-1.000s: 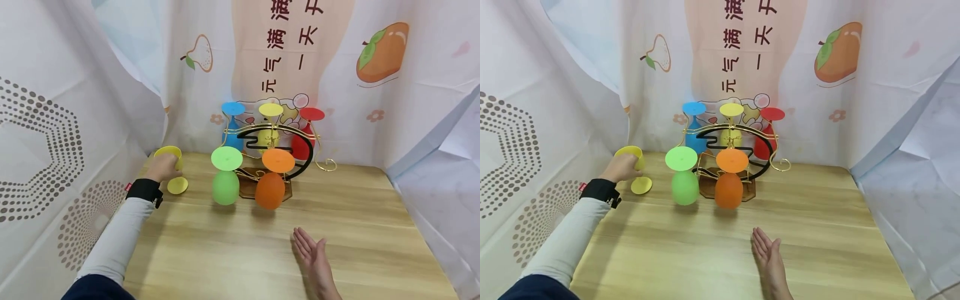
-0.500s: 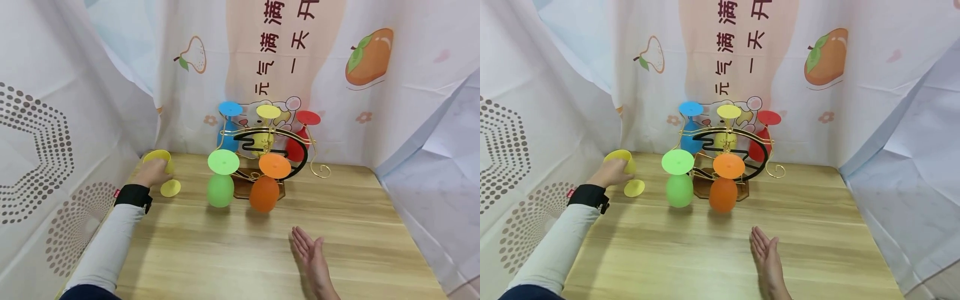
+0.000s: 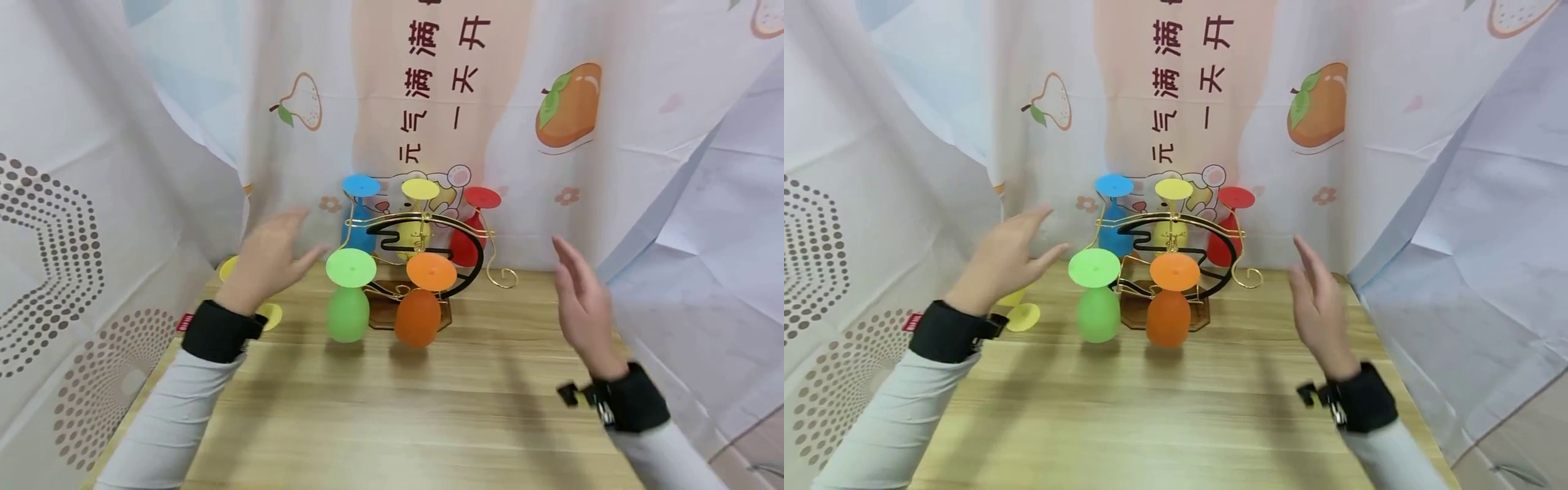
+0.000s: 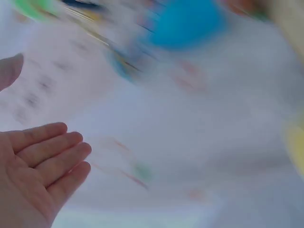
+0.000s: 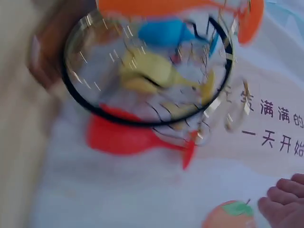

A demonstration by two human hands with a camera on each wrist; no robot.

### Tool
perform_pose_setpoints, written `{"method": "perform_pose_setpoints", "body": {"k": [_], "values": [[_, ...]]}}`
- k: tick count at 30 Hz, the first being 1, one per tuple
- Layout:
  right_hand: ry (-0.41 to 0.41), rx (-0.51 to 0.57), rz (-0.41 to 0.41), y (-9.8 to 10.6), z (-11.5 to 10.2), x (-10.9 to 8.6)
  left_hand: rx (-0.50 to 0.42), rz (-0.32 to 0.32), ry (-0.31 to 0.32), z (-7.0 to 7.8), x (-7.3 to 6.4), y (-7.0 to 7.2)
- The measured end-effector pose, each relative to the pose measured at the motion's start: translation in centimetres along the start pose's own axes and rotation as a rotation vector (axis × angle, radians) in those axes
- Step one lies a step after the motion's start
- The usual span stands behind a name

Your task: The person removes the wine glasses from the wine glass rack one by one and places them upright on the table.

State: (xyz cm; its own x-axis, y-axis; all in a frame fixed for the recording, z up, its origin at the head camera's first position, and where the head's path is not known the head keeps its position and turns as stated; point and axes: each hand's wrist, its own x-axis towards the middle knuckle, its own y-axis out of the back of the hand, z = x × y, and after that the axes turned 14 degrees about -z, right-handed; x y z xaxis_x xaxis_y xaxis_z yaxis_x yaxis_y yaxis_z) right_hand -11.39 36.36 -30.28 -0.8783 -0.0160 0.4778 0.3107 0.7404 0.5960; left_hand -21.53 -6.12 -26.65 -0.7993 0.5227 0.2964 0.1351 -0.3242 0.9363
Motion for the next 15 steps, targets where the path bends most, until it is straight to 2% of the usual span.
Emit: {"method": "perform_pose_setpoints", "body": {"k": [3,6,8,11,15], "values": [[0.084,-0.227,-0.104,0.9,0.4,6.2,-0.06,-0.085,-0.056,5.3,2.0,0.2],[0.175,-0.409,-0.274,1.0,2.2,11.9,-0.108,-0.188,-0.101,10.1,3.9,-0.3],[0.193,-0.493,-0.41,0.8,3.6,14.7,-0.14,-0.246,-0.112,12.5,5.3,-1.2],[0.175,-0.566,-0.569,0.1,5.3,17.3,-0.172,-0.31,-0.08,14.7,7.5,-2.7],[0.165,-0.633,-0.655,-1.1,6.4,18.4,-0.198,-0.365,0.025,15.6,9.7,-4.4]]}}
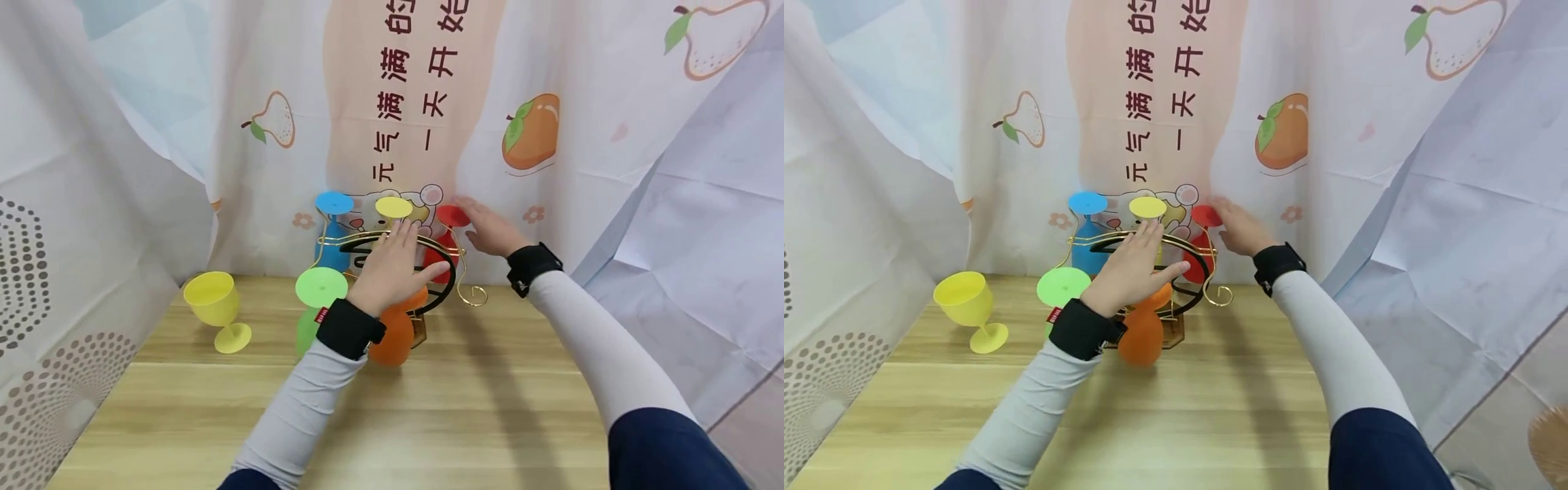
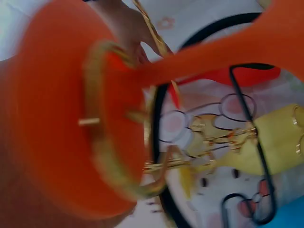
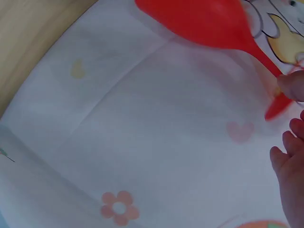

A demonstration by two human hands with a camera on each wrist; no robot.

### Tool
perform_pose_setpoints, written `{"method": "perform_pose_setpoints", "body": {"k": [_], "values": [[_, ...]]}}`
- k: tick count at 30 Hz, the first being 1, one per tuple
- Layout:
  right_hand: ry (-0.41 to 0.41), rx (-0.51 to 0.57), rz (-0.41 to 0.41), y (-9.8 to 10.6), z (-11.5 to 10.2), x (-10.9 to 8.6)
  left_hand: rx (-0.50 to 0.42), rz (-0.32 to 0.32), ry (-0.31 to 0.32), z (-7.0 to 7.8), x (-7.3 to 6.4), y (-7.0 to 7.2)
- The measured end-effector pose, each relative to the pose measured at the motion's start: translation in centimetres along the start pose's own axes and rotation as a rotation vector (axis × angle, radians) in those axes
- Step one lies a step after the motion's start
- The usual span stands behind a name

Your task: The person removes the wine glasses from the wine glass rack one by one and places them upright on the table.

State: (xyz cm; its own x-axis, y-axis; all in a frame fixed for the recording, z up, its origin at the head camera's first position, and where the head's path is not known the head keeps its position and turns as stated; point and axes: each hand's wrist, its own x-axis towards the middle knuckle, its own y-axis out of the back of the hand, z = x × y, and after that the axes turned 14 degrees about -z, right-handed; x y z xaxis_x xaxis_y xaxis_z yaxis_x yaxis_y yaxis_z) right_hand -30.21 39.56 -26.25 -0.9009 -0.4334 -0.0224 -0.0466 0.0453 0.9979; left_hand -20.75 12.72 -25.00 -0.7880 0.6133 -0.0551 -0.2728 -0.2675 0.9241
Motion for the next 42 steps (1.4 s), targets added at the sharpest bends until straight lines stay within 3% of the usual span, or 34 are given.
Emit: {"method": "perform_pose_setpoints", "body": {"k": [3,7,18,27,35,42], "values": [[0.031,-0.07,-0.027,-1.0,-0.6,1.2,-0.03,-0.022,0.075,-0.7,0.6,-0.5],[0.061,-0.151,-0.059,-1.7,-1.4,2.0,-0.039,-0.035,0.105,-1.3,0.5,-0.7],[0.05,-0.114,-0.024,-0.9,-1.3,2.5,-0.039,-0.008,0.077,-2.0,0.4,0.3],[0.049,-0.135,0.073,-0.4,-0.4,2.5,-0.134,0.008,0.038,-1.9,0.8,0.3],[0.073,-0.184,0.054,-0.4,-1.4,3.1,-0.175,0.009,0.032,-1.8,0.1,0.0],[0.194,-0.165,0.018,0.2,-1.1,3.5,-0.168,0.015,0.067,-0.8,0.9,-0.2]]}}
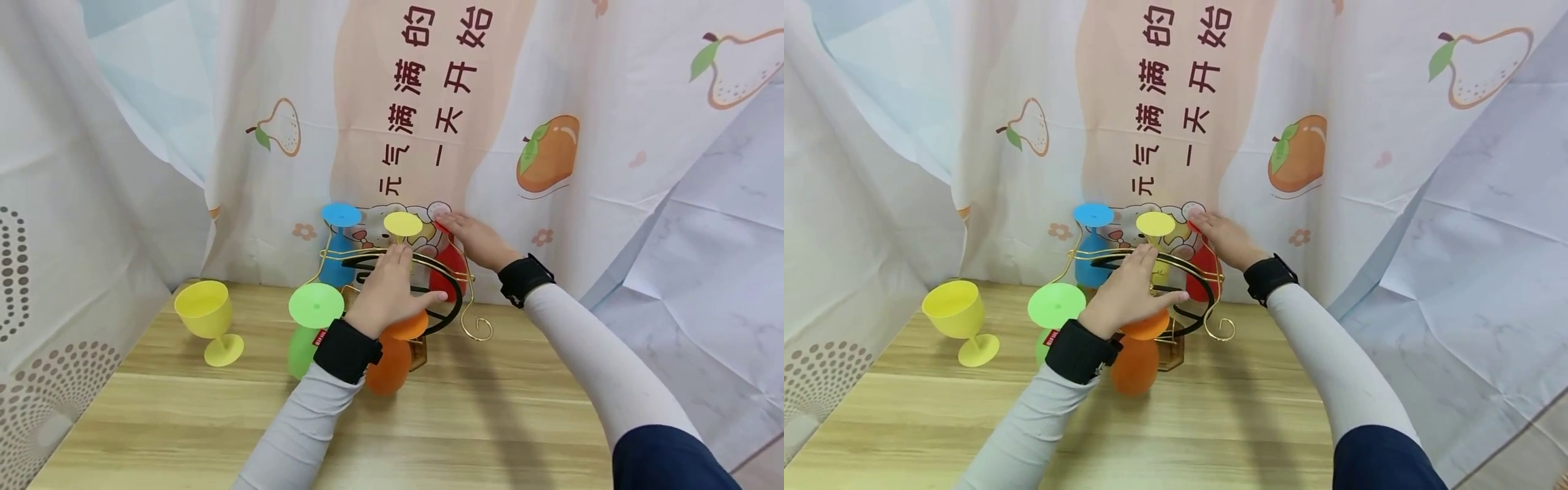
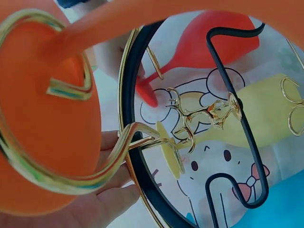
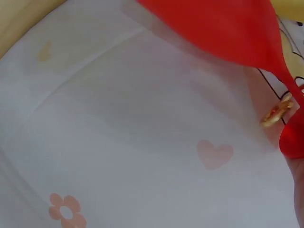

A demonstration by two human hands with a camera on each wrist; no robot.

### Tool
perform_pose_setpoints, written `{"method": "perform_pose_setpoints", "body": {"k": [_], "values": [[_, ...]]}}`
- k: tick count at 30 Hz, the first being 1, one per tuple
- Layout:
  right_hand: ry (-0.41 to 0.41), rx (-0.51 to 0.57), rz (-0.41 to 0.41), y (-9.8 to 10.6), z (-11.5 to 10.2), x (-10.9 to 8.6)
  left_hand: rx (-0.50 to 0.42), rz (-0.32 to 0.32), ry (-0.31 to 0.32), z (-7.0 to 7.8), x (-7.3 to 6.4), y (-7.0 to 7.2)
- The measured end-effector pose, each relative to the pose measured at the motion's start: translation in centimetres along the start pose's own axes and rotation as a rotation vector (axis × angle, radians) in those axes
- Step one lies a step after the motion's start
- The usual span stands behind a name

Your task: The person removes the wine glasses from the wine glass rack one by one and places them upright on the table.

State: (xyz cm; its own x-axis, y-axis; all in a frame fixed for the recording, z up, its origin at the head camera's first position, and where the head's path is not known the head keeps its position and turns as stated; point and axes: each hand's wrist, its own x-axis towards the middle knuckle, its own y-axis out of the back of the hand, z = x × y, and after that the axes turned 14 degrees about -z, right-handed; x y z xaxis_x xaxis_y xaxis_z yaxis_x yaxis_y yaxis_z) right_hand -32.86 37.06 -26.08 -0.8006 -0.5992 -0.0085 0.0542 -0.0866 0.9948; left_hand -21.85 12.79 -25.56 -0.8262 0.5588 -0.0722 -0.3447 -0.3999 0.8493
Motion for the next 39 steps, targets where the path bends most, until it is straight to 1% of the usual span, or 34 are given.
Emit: {"method": "perform_pose_setpoints", "body": {"k": [5,7,10,13,16,18,19,20,21,22,23,25,26,27,28,29,30,31,33,34,35,36,37,38,39], "values": [[0.022,0.058,0.02,0.2,0.0,-2.5,0.024,-0.019,0.003,0.4,0.3,0.0],[0.009,0.073,0.04,0.1,0.1,-3.7,0.033,-0.021,0.009,0.4,0.4,0.1],[-0.03,0.083,0.065,-0.7,0.5,-5.5,0.041,-0.021,0.023,0.4,0.5,0.3],[-0.047,0.113,0.141,-2.0,0.8,-7.8,0.06,-0.029,0.026,0.4,0.4,0.5],[-0.042,0.131,0.246,-3.7,0.9,-10.3,0.071,-0.034,0.012,0.2,0.2,0.6],[-0.052,0.14,0.31,-4.8,0.6,-12.0,0.062,-0.006,-0.013,0.1,-0.4,0.5],[-0.062,0.149,0.336,-5.4,0.3,-12.9,0.062,0.023,-0.029,0.1,-0.9,0.3],[-0.079,0.167,0.36,-6.0,0.0,-13.8,0.07,0.072,-0.06,0.2,-1.6,0.1],[-0.105,0.19,0.387,-6.6,-0.4,-14.7,0.084,0.138,-0.109,0.2,-2.3,-0.4],[-0.128,0.21,0.418,-7.2,-0.9,-15.7,0.095,0.216,-0.168,0.3,-3.3,-1.0],[-0.154,0.237,0.449,-7.9,-1.5,-16.8,0.1,0.302,-0.243,0.3,-4.3,-1.9],[-0.209,0.288,0.514,-9.3,-3.0,-18.6,0.137,0.494,-0.417,0.1,-6.3,-4.5],[-0.235,0.318,0.544,-10.0,-3.7,-19.4,0.156,0.572,-0.5,-0.1,-7.4,-6.1],[-0.265,0.351,0.561,-10.7,-4.6,-20.1,0.172,0.618,-0.564,-0.3,-8.4,-7.8],[-0.302,0.392,0.576,-11.6,-5.7,-20.8,0.173,0.625,-0.597,-0.7,-9.4,-9.7],[-0.34,0.444,0.583,-12.4,-6.9,-21.3,0.162,0.606,-0.61,-1.1,-10.3,-11.6],[-0.373,0.5,0.594,-13.1,-8.1,-21.8,0.142,0.56,-0.593,-1.4,-11.1,-13.4],[-0.411,0.554,0.599,-13.8,-9.4,-22.2,0.09,0.485,-0.55,-1.8,-11.9,-15.0],[-0.49,0.683,0.597,-14.9,-12.0,-22.6,-0.042,0.327,-0.422,-2.4,-13.1,-17.6],[-0.523,0.754,0.605,-15.4,-13.3,-22.7,-0.118,0.266,-0.359,-2.6,-13.5,-18.6],[-0.557,0.816,0.601,-15.8,-14.7,-22.7,-0.189,0.221,-0.311,-2.8,-13.7,-19.4],[-0.59,0.89,0.594,-16.1,-15.9,-22.6,-0.248,0.191,-0.28,-2.9,-13.9,-20.1],[-0.622,0.974,0.583,-16.4,-17.2,-22.4,-0.305,0.172,-0.268,-2.9,-14.0,-20.5],[-0.644,1.074,0.572,-16.6,-18.3,-22.2,-0.342,0.169,-0.274,-2.9,-14.2,-20.9],[-0.661,1.161,0.562,-16.8,-19.4,-21.9,-0.361,0.181,-0.287,-2.9,-14.3,-21.2]]}}
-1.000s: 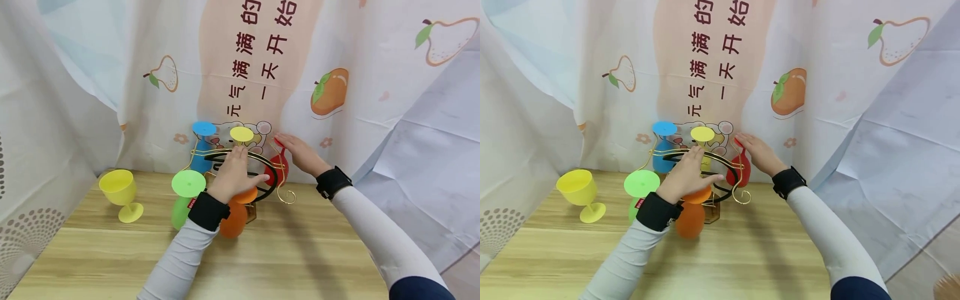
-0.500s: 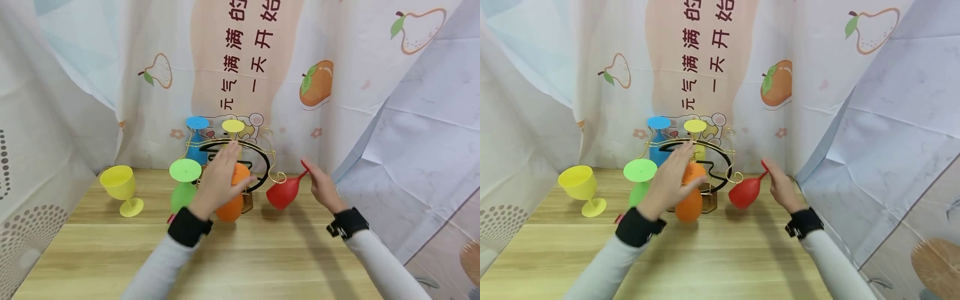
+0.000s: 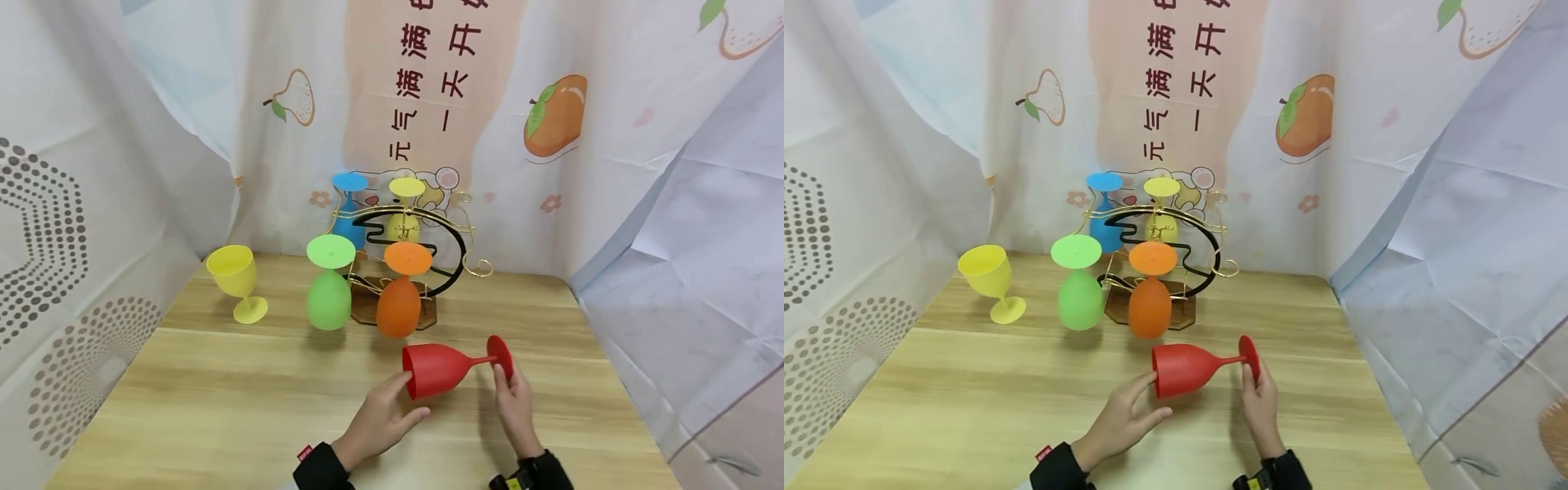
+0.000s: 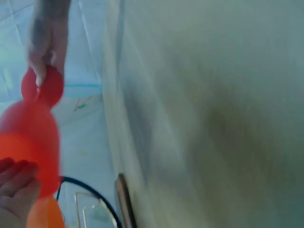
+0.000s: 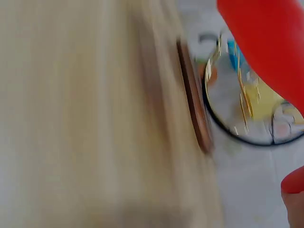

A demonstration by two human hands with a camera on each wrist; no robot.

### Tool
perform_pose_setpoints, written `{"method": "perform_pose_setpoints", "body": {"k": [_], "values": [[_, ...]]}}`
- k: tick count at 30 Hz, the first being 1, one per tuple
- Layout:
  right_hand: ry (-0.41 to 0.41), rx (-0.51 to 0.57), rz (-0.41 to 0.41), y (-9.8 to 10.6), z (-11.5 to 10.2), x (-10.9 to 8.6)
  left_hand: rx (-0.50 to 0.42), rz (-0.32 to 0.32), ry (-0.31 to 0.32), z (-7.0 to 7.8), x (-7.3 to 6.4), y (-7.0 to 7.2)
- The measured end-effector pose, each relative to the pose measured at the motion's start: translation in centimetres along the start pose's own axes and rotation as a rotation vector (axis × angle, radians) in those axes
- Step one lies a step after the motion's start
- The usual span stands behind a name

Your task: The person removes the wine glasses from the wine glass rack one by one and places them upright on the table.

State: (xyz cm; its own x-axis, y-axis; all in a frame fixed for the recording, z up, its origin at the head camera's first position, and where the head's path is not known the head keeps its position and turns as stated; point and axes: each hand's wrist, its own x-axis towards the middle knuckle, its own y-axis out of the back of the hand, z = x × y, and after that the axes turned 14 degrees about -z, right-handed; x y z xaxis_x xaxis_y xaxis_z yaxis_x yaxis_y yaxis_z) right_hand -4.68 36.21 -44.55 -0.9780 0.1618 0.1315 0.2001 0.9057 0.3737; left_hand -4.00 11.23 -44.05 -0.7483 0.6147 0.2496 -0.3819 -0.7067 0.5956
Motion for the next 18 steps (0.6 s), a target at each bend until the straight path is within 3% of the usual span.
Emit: {"method": "perform_pose_setpoints", "body": {"k": [3,5,8,11,13,15,18], "values": [[-0.117,0.187,-0.04,-2.3,-0.4,-1.4,-0.009,0.048,-0.063,0.2,-0.3,-0.7],[-0.139,0.263,-0.062,-3.5,-0.7,-1.6,0.03,0.112,-0.094,0.2,-0.4,-0.8],[-0.151,0.295,-0.079,-4.8,-1.0,-1.7,0.115,0.195,-0.137,0.2,-0.4,-0.8],[-0.142,0.293,-0.144,-5.7,-1.1,-1.8,0.229,0.252,-0.221,0.1,-0.9,0.5],[-0.07,0.322,-0.239,-5.9,-0.8,-2.0,0.303,0.265,-0.266,-0.1,-1.9,2.6],[0.035,0.368,-0.334,-5.8,-0.4,-2.1,0.388,0.26,-0.266,-0.5,-3.5,6.0],[0.18,0.432,-0.42,-5.0,0.6,-2.1,0.489,0.203,-0.142,-1.5,-6.4,12.5]]}}
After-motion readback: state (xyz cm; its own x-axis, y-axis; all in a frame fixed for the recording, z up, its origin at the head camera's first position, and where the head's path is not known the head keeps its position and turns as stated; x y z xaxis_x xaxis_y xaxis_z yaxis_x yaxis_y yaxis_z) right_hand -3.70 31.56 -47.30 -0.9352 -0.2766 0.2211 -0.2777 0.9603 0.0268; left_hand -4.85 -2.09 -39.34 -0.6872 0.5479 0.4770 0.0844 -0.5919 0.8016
